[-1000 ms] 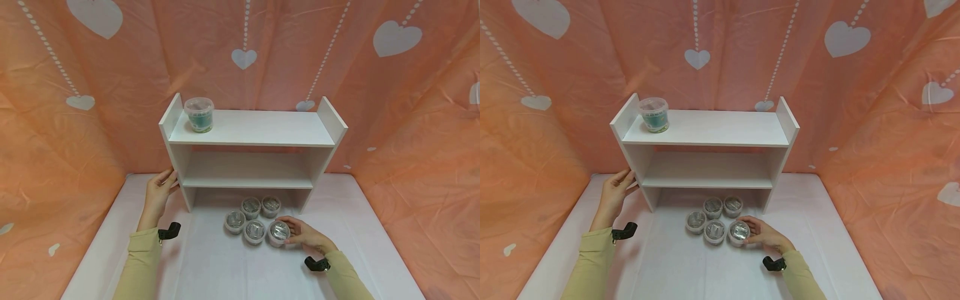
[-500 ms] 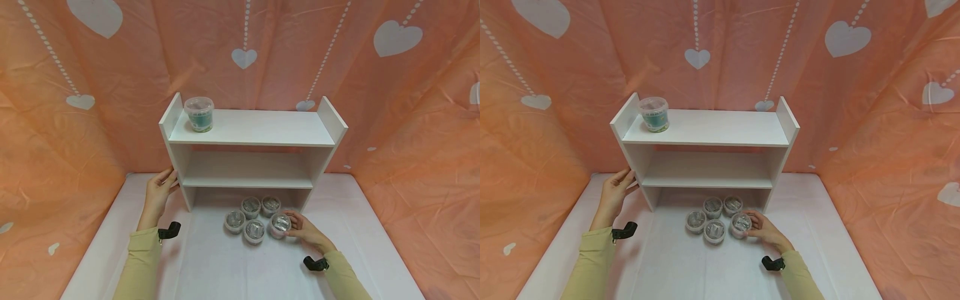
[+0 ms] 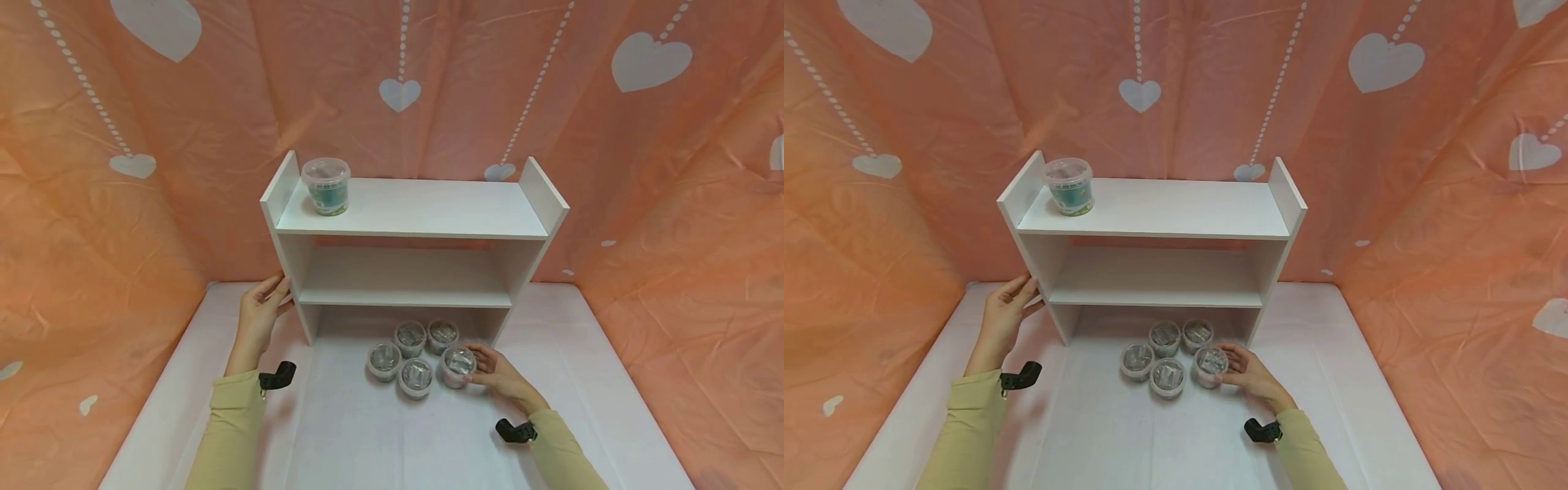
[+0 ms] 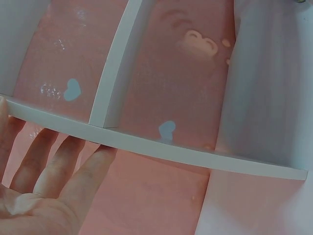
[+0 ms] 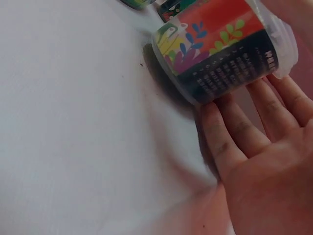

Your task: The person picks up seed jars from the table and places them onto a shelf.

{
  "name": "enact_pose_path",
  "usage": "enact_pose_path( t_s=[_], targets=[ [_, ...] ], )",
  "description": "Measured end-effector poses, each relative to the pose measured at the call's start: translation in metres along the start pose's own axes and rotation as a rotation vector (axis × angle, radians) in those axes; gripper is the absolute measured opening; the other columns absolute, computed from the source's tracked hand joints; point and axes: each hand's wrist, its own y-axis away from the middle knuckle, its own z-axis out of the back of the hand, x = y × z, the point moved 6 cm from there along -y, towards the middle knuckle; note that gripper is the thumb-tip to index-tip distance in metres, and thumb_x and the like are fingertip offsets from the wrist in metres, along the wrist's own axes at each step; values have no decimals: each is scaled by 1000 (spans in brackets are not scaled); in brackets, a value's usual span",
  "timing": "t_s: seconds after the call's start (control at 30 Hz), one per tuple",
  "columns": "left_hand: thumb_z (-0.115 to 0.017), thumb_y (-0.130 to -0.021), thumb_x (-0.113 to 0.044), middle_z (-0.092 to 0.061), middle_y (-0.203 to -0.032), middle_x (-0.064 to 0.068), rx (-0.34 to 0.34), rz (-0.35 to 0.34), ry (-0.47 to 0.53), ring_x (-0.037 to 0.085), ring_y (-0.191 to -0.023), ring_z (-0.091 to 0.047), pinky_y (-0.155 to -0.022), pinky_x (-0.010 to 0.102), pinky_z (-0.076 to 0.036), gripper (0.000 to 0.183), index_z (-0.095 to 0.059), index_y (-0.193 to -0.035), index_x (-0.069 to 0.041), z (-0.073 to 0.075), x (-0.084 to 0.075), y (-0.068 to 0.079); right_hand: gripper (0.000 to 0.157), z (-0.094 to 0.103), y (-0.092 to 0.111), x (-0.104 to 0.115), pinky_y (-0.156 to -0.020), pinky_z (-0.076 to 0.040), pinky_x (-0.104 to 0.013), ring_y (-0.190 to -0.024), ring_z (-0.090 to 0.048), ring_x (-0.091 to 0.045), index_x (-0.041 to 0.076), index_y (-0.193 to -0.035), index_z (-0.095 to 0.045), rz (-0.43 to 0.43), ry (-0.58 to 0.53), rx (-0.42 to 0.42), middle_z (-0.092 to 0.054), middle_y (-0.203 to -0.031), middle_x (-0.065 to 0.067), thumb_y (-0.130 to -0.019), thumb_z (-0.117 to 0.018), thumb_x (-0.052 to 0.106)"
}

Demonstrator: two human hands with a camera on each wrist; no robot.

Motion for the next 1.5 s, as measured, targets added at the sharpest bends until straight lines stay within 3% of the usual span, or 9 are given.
enact_pose_path(
  t_s=[0.33,0.6,0.73,0.93,1.3,1.5],
  targets=[
    [-61,-95,-23,-42,-142,23,0,-1,-4,9,-105,-60,-89,37,-51,53,-46,-137,7,0,1,-1,60,4,4,13,-93,-47,-22,-112,-56,-10,-22,-131,-32,63,-18,-2,-55,-126,0,-84,-66,-9],
    [-61,-95,-23,-42,-142,22,-2,0,-9,9,-106,-60,-89,38,-51,53,-46,-137,6,0,1,-1,59,0,4,30,-90,-51,-26,-111,-57,-16,-20,-134,-30,32,-68,53,-57,-124,-5,-86,-64,-10],
    [-61,-95,-23,-43,-142,22,-3,-6,-6,9,-106,-60,-89,39,-51,53,-46,-137,7,0,1,-2,57,-1,2,43,-91,-50,-27,-112,-56,-17,-16,-133,-35,19,-47,52,-57,-123,-8,-85,-65,-8],
    [-61,-95,-22,-42,-142,23,-5,-7,13,8,-104,-61,-86,32,-53,53,-46,-137,7,-1,1,-2,58,-3,-1,59,-92,-49,-28,-113,-55,-18,-10,-134,-39,-5,0,43,-56,-124,-12,-84,-69,-4],
    [-60,-96,-22,-41,-142,23,6,0,-2,8,-104,-60,-87,34,-52,53,-45,-137,8,0,1,-1,55,-10,-5,83,-93,-49,-28,-114,-54,-18,-14,-132,-36,89,-11,86,-54,-125,-13,-86,-65,-10],
    [-61,-96,-22,-42,-142,23,3,-6,-2,7,-103,-61,-87,35,-53,53,-46,-136,9,1,0,-1,56,-13,-12,95,-90,-51,-30,-113,-56,-19,-11,-132,-39,85,0,82,-56,-124,-12,-85,-67,-8]
  ],
)
